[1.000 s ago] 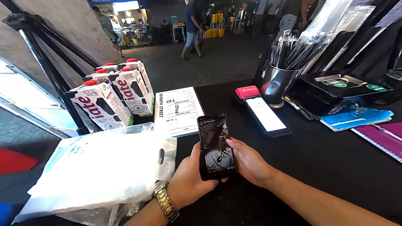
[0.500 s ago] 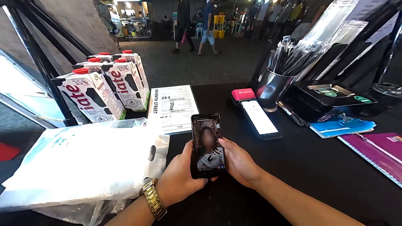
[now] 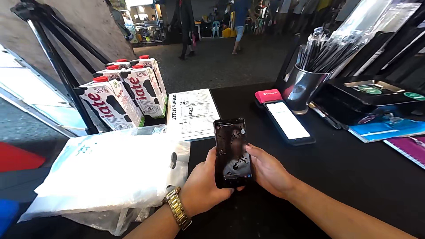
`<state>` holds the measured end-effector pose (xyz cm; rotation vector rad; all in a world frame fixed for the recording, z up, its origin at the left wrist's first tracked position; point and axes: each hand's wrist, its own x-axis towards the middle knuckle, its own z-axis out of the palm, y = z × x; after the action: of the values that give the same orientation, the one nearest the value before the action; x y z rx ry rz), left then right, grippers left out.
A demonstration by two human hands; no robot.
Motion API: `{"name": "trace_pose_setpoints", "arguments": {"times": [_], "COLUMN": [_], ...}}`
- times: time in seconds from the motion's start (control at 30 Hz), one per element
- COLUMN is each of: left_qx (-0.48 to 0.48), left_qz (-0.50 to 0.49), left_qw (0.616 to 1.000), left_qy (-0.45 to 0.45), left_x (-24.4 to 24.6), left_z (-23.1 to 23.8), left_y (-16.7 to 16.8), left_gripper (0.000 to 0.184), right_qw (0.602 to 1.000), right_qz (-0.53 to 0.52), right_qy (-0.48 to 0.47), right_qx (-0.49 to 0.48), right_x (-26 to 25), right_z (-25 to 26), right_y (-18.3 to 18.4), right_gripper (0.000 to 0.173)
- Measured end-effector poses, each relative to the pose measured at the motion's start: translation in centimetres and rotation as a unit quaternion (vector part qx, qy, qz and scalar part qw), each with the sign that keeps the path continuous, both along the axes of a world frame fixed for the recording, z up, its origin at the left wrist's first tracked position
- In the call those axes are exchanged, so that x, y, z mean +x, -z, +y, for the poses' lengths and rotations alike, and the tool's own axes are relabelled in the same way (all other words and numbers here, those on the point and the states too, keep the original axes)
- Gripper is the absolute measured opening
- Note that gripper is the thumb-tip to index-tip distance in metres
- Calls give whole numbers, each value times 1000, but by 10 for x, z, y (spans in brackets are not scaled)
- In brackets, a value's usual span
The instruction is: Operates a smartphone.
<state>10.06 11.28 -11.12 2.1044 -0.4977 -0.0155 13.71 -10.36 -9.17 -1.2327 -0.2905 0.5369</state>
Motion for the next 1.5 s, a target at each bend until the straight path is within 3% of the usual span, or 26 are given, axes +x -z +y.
{"name": "trace_pose_setpoints", "arguments": {"times": [1.5], "left_qx": [0], "left_qz": [-6], "left_qw": [1000], "left_qy": [-13], "left_x": [-3], "left_z": [-2], "left_y": [-1], "left_gripper": [109], "right_qw": [998], "right_qz": [-6], "right_qy": [17], "right_qx": [52], "right_x": [4], "right_z": [4], "right_y": [9], "right_gripper": [47]}}
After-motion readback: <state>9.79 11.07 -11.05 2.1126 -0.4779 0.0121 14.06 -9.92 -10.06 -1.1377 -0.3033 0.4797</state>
